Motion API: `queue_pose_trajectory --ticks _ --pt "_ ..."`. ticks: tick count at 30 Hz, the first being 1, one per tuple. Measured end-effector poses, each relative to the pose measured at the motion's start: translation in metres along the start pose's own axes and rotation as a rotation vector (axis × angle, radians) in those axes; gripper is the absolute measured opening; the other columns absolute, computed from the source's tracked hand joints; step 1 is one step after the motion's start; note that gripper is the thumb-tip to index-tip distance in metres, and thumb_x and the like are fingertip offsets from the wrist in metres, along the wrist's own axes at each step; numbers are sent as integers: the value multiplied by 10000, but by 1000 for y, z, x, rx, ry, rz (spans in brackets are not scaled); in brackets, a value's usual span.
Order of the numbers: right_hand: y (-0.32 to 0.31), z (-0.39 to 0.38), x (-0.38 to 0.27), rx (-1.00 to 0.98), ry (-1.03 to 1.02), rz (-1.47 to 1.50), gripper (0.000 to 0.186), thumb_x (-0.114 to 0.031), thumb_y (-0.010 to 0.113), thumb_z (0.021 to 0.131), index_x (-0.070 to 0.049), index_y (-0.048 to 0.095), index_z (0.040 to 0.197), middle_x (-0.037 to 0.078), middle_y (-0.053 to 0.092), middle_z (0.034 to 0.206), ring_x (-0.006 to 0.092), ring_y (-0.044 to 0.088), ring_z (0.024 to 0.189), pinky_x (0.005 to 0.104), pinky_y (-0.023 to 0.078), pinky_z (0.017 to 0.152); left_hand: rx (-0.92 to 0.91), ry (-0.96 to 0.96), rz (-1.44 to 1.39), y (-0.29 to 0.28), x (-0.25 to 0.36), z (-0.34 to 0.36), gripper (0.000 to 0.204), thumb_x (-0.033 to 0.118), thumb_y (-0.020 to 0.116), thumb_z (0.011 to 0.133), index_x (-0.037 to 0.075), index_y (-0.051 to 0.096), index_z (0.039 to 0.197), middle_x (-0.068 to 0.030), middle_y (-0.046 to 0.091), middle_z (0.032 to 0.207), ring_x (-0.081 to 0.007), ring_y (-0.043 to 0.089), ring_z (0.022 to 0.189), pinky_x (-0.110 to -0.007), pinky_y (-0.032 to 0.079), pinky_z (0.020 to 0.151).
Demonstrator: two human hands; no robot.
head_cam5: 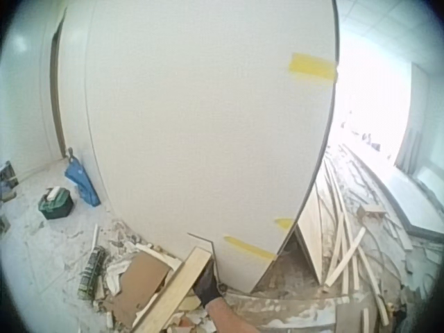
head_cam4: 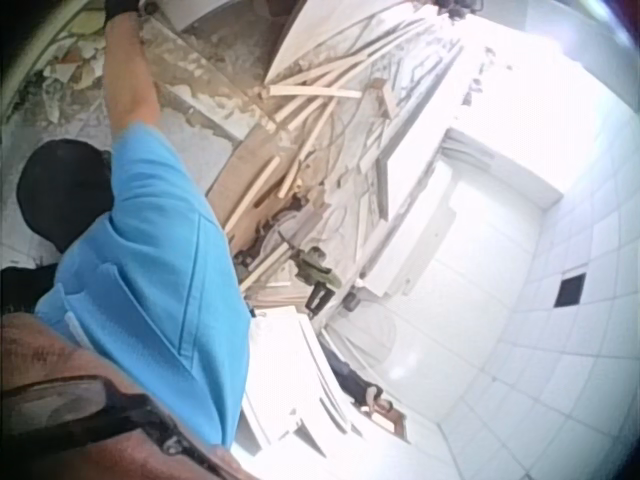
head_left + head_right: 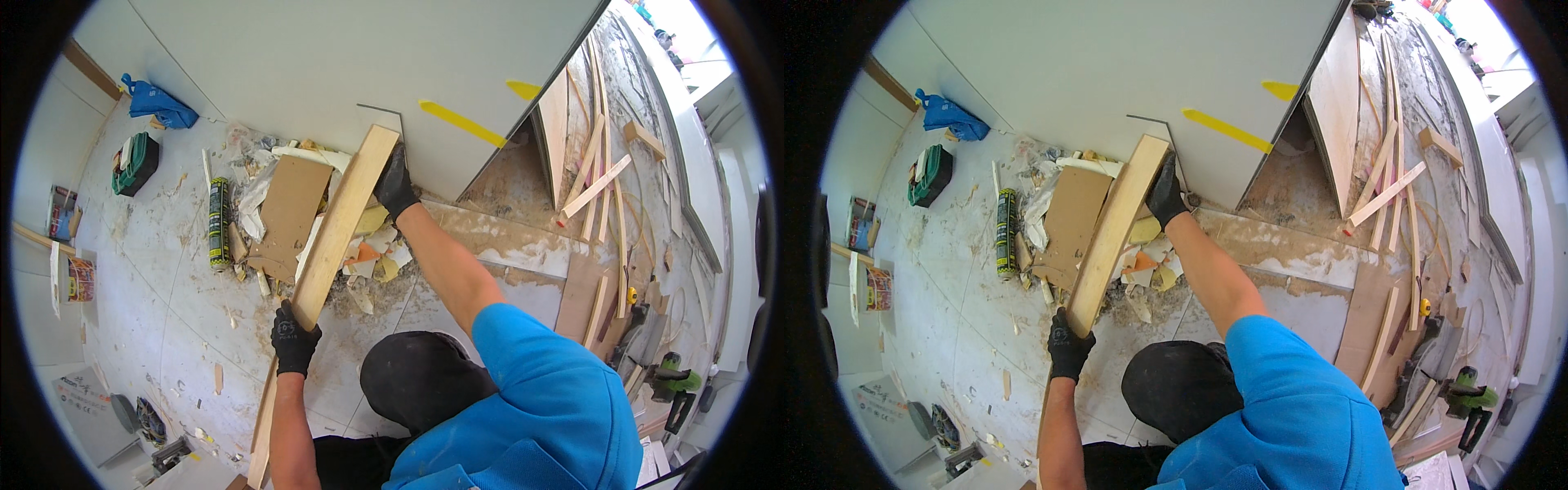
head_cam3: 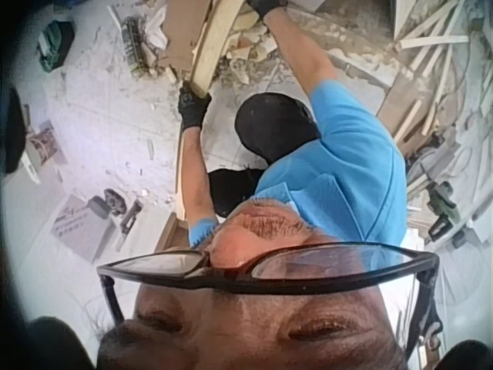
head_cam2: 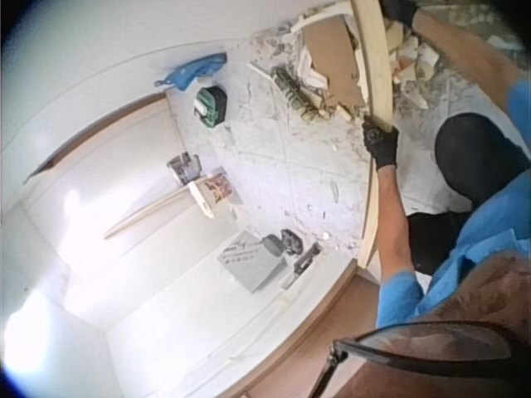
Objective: The person measures wooden planks with a tape measure, marks them, and cuts them to size using a miter saw. The person then stacks the cut pieces.
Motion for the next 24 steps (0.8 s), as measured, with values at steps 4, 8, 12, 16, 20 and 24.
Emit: queue_pose_trajectory --ticks 4,8,12,16,20,24 --pt "3 4 2 19 -21 18 576 -571 317 938 -119 497 1246 69 564 1179 229 550 1060 375 449 942 -17 -3 12 -1 0 -1 761 255 711 634 22 373 1275 -179 536 1015 -361 572 898 -467 490 738" --pt "2 5 7 67 -12 66 556 -573 342 932 -124 527 1204 56 583 1135 220 570 1011 373 469 911 -8 7 -15 -7 4 -1 843 262 742 621 16 338 1320 -185 540 1026 -358 567 921 -457 487 756" --pt "-2 11 7 68 -5 88 546 -564 341 935 -128 526 1208 48 585 1128 217 573 1004 373 479 893 86 111 -63 -15 25 16 1014 299 815 582 17 261 1385 -192 545 1043 -362 561 932 -450 479 775" --pt "-6 10 5 63 -2 106 546 -563 331 938 -130 525 1210 47 589 1119 217 577 997 372 482 886 104 169 -156 -24 64 48 1140 345 857 540 19 205 1416 -201 541 1067 -371 554 941 -445 469 792" --pt "4 5 10 92 37 105 555 -567 319 939 -130 524 1214 47 591 1111 217 577 994 368 476 895 119 160 -87 -9 64 62 953 266 762 621 17 254 1389 -214 535 1022 -375 564 902 -449 489 741" --pt "2 8 7 71 -4 77 565 -576 319 934 -130 526 1212 52 593 1111 224 578 992 369 474 898 101 135 -154 -10 67 67 741 237 723 614 38 395 1249 -194 538 981 -373 579 867 -453 496 724"
Point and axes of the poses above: each hand's wrist, its own z-axis towards the middle knuckle, its own y-axis out of the palm, x = y × z, the point moved 4 cm from there along z, towards the middle knuckle
